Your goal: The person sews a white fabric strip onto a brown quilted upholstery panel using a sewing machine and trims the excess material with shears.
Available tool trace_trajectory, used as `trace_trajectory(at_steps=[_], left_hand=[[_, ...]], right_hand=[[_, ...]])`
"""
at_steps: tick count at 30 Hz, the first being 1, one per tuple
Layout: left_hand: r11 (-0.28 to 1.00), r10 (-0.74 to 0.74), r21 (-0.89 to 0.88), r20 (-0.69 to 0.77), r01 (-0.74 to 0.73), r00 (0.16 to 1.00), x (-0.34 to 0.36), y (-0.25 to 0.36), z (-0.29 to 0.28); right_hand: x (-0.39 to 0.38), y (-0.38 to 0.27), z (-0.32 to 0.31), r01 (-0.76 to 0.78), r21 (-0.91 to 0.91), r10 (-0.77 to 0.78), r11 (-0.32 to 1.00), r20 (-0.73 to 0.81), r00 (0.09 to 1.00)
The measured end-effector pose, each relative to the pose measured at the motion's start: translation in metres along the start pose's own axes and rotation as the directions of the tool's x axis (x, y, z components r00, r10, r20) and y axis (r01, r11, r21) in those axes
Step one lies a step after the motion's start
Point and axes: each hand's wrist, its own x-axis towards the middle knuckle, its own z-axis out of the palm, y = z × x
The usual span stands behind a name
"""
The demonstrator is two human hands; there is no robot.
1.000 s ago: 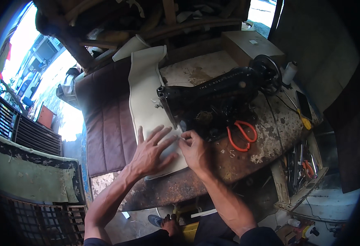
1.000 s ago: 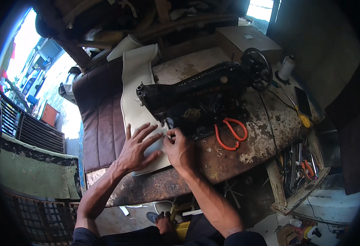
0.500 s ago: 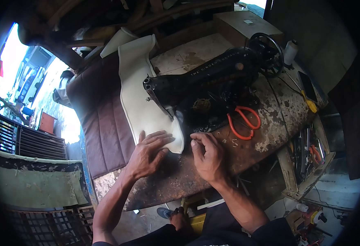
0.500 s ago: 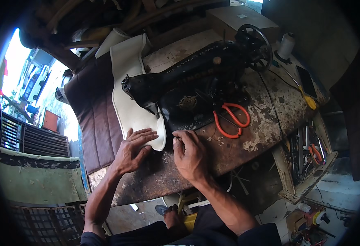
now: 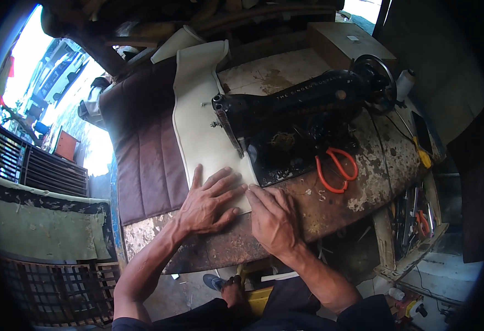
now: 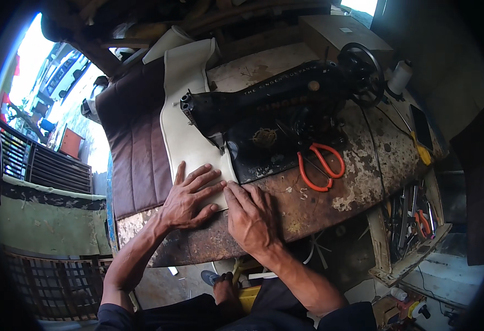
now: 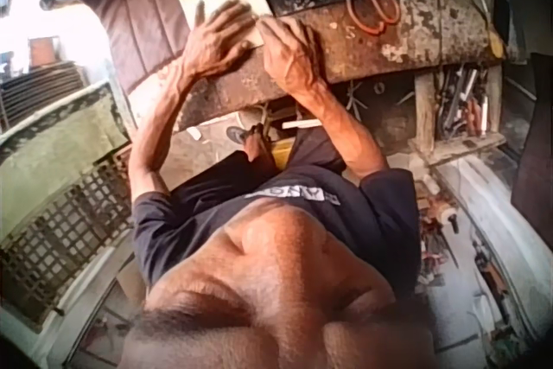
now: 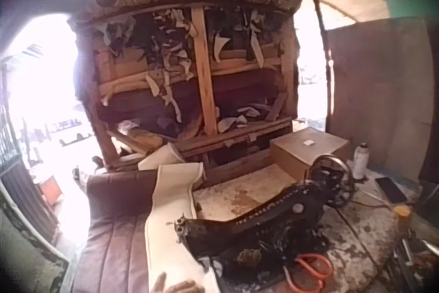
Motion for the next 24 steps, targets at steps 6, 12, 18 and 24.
trace_trajectory(at_steps=[6,12,18,24], left_hand=[[1.0,0.004,-0.001,-0.006,-0.004,1.0,0.004,-0.007,-0.002],[1.0,0.019,-0.023,-0.002,-0.019,1.0,0.011,-0.023,-0.004],[0.999,0.045,-0.008,0.003,-0.045,0.999,0.024,-0.031,-0.003],[0.998,0.055,-0.029,-0.004,-0.056,0.998,0.035,-0.048,-0.006]], right_hand=[[0.002,-0.002,0.0,-0.008,0.027,0.008,1.0,-0.021,1.0],[0.016,0.012,0.0,-0.025,0.176,0.017,0.984,0.042,0.999],[0.13,0.087,0.037,-0.24,0.085,0.235,0.967,0.063,0.97],[0.176,0.144,0.094,0.428,-0.004,-0.414,0.904,-0.262,0.872]])
